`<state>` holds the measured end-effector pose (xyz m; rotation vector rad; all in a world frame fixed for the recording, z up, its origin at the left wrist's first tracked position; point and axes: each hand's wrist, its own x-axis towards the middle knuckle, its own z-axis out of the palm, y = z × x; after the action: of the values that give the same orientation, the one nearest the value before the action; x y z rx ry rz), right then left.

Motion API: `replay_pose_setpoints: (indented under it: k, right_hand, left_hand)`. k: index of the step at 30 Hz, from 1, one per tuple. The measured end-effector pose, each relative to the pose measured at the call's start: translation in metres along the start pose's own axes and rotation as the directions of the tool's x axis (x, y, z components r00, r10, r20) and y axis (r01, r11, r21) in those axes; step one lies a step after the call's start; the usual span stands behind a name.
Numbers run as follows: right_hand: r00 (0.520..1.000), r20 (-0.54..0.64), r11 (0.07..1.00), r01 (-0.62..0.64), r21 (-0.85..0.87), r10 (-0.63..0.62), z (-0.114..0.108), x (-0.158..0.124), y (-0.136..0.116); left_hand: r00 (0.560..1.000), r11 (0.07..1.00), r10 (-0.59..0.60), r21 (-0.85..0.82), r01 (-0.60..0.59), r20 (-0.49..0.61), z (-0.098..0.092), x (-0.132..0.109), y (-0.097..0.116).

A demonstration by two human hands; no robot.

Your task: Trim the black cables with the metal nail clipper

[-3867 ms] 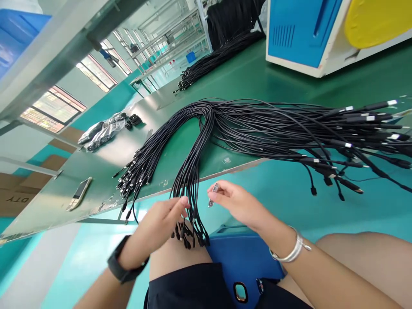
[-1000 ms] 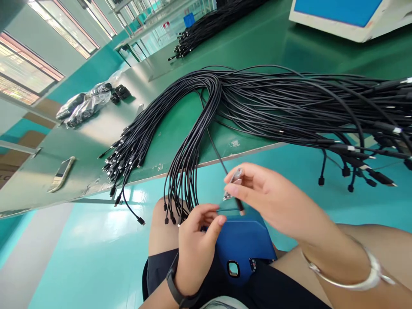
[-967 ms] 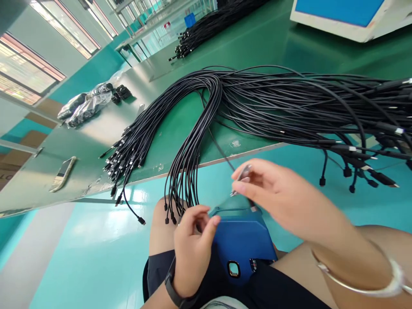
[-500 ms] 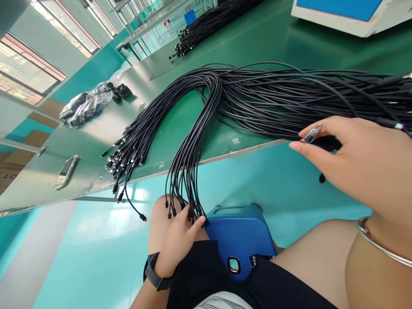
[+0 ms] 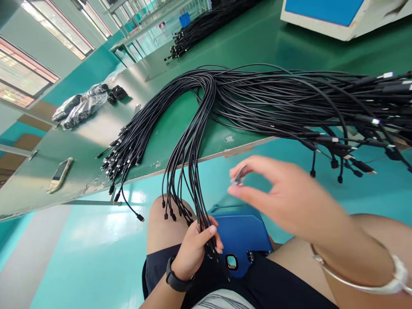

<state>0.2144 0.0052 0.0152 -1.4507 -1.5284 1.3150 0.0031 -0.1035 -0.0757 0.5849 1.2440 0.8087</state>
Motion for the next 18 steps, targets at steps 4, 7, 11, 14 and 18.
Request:
replay_pose_setpoints:
  k: [4, 7, 11, 14, 18]
  right_hand:
    - [0.896, 0.443, 0.994, -0.080, 0.079, 0.037, 0.045, 0.000, 0.016]
    - [0.855, 0.518, 0.935, -0.215, 0.282, 0.040, 0.060, -0.004, 0.037]
    - [0.854, 0.519, 0.873, -0.280, 0.399, 0.037, 0.059, -0.008, 0.043]
    - [0.802, 0.598, 0.889, -0.272, 0.367, -0.002, 0.059, -0.008, 0.038]
    - [0.749, 0.662, 0.884, -0.294, 0.364, -0.024, 0.062, -0.008, 0.037]
  left_hand:
    - [0.999, 0.997, 0.048, -0.057, -0.047, 0.016, 0.003, -0.003, -0.010]
    - [0.995, 0.995, 0.091, -0.039, -0.089, 0.047, 0.002, -0.011, -0.010]
    - [0.998, 0.998, 0.043, -0.057, -0.041, 0.035, 0.006, -0.018, -0.008]
    - [1.000, 0.997, 0.006, -0.081, -0.004, 0.019, 0.012, -0.017, -0.006]
    - [0.999, 0.993, 0.001, -0.116, -0.007, -0.053, 0.016, -0.015, -0.002]
